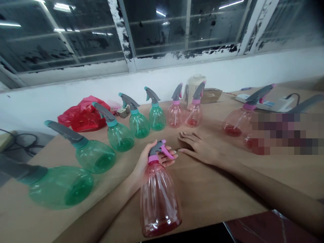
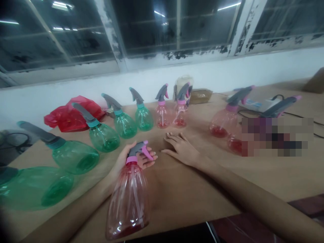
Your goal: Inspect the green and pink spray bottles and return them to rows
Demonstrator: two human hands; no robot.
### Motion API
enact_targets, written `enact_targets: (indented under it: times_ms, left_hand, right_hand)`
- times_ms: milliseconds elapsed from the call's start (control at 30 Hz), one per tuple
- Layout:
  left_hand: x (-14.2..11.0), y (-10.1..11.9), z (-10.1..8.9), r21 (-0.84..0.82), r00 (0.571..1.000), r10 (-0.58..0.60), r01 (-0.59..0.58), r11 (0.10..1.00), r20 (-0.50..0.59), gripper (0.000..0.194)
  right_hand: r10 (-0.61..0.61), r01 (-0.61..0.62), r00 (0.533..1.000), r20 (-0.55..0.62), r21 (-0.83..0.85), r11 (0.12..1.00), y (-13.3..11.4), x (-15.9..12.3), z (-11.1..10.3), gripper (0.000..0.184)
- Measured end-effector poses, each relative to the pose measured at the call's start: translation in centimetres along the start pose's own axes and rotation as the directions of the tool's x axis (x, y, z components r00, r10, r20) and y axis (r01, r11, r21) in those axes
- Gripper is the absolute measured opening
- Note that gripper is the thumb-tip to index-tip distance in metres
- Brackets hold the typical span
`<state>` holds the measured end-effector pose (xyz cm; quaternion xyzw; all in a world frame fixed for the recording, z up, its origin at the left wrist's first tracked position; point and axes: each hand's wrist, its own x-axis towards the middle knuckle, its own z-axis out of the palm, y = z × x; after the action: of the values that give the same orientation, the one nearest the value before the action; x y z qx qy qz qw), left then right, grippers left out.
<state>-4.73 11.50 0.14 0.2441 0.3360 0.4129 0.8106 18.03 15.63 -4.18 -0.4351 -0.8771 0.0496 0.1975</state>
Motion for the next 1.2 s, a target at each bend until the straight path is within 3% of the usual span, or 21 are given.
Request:
enact_targets:
  times_ms: [300, 400, 533, 633, 867, 1200]
  left_hand:
    - [-0.1, 0.1, 0.3, 0.044, 1.0, -0.017, 0.018, 0.999, -0.019, 0.044]
    - [-0.4, 0.1, 0.6, 0.091, 1.0, 0.006, -0.003, 0.996, -0.028, 0.037]
    - [-0.8, -0.1, 0.7, 0.112, 0.999, 0.048, -0.048, 0.992, 0.006, 0.031]
    - [-0.5, 0.0, 0.3, 0.136, 0.999, 0.014, -0.018, 0.991, 0.031, 0.037]
    - [0.6, 0.3, -0.8, 0.045, 0.999, -0.024, 0.022, 0.999, 0.037, 0.047]
    - [0.3, 0.3, -0.2, 0.022, 0.999, -0.041, 0.04, 0.999, 0.016, 0.048]
  right_hand:
    - [0.008, -0.008, 1.0, 0.014, 0.006, 1.0, 0.1, 0.0, 0.1, 0.063]
    - [0.009, -0.009, 1.0, 0.02, -0.002, 1.0, 0.1, 0.0, 0.1, 0.065]
    - [0.008, -0.008, 1.0, 0.02, -0.02, 1.0, 0.1, 0.0, 0.2, 0.067]
    - [0.006, -0.006, 1.0, 0.026, -0.019, 1.0, 0.1, 0.0, 0.1, 0.066]
    - [0.017, -0.016, 0.999, 0.03, -0.008, 1.0, 0.1, -0.1, 0.0, 0.066]
    - [0.017, -0.017, 1.0, 0.019, -0.001, 1.0, 0.2, -0.1, 0.2, 0.065]
